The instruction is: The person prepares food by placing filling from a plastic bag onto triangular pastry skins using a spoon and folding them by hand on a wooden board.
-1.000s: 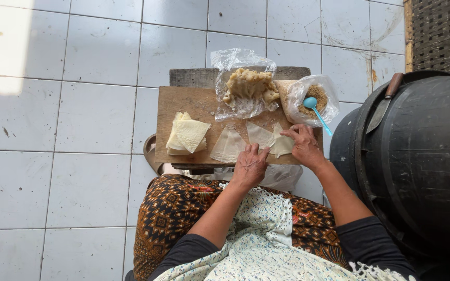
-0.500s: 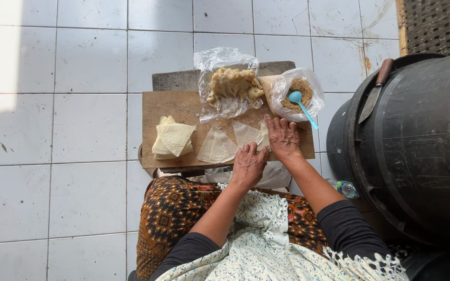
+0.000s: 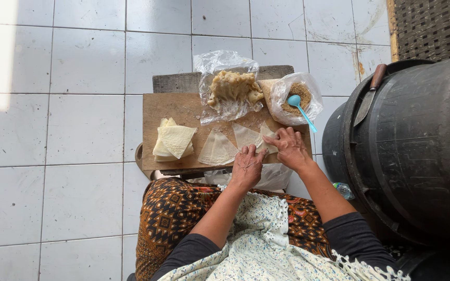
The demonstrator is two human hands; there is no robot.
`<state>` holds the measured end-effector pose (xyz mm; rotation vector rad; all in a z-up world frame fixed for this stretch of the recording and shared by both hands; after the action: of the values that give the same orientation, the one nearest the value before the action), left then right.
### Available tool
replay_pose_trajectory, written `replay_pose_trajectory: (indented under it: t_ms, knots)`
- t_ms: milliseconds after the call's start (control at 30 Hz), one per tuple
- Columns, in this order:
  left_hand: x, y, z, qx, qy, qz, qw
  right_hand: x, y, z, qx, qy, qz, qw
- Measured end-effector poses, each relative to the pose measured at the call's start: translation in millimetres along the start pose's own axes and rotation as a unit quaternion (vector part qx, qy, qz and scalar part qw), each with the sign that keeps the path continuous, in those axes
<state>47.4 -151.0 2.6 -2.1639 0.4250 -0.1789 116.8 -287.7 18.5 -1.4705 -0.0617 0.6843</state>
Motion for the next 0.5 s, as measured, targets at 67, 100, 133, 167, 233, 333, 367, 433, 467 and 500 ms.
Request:
replay_pose_trajectory:
  t_ms: [67, 100, 133, 167, 233, 333, 367, 433, 467, 500]
  knots:
    - [-1.2, -0.1, 0.1, -0.003, -0.002, -0.001, 1.0, 1.6, -3.0, -17.5, 0.054, 0.014, -0.101, 0.993]
    - [-2.5, 0.2, -0.3, -0.004, -0.003, 0.0, 1.0, 1.1, -0.7, -26.1, 0.083, 0.022, -0.15, 0.985]
    - [-3.3, 0.5, -1.2, -0.004, -0.006, 0.0, 1.0, 8.5, 13.4, -33.0, 0.195, 0.035, -0.123, 0.972]
    - [-2.7, 0.0, -2.3, -0.003, -0.007, 0.0, 1.0, 21.0, 28.4, -34.1, 0.304, 0.048, -0.095, 0.947]
    - [-1.3, -2.0, -2.7, -0.004, -0.009, 0.001, 1.0, 35.0, 43.6, -32.6, 0.368, 0.053, -0.095, 0.923]
    - [-2.8, -1.2, -2.8, -0.012, -0.013, 0.009, 1.0, 36.6, 47.6, -25.4, 0.264, 0.055, -0.143, 0.952]
    - [-1.9, -1.7, -2.1, -0.014, -0.016, 0.012, 1.0, 35.3, 45.9, -26.7, 0.243, 0.066, -0.135, 0.958]
    - [0.6, -3.4, -2.2, -0.015, -0.018, 0.013, 1.0, 29.8, 38.3, -26.3, 0.202, 0.076, -0.11, 0.97]
    - [2.4, -4.6, -2.2, -0.014, -0.018, 0.011, 1.0, 22.9, 33.5, -25.9, 0.183, 0.076, -0.094, 0.976]
    - [1.5, -4.4, -2.7, -0.014, -0.017, 0.011, 1.0, 14.6, 31.7, -22.2, 0.164, 0.077, -0.076, 0.981]
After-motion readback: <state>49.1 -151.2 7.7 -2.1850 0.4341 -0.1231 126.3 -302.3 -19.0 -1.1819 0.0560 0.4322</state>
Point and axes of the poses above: each hand's wrist, its own x-axis towards the middle knuckle, its own y-axis out of the palm, z = x × y, the point moved 6 cm from there along x, towards the middle knuckle, and after that the axes turned 11 degrees about z, right-handed, at the moved point
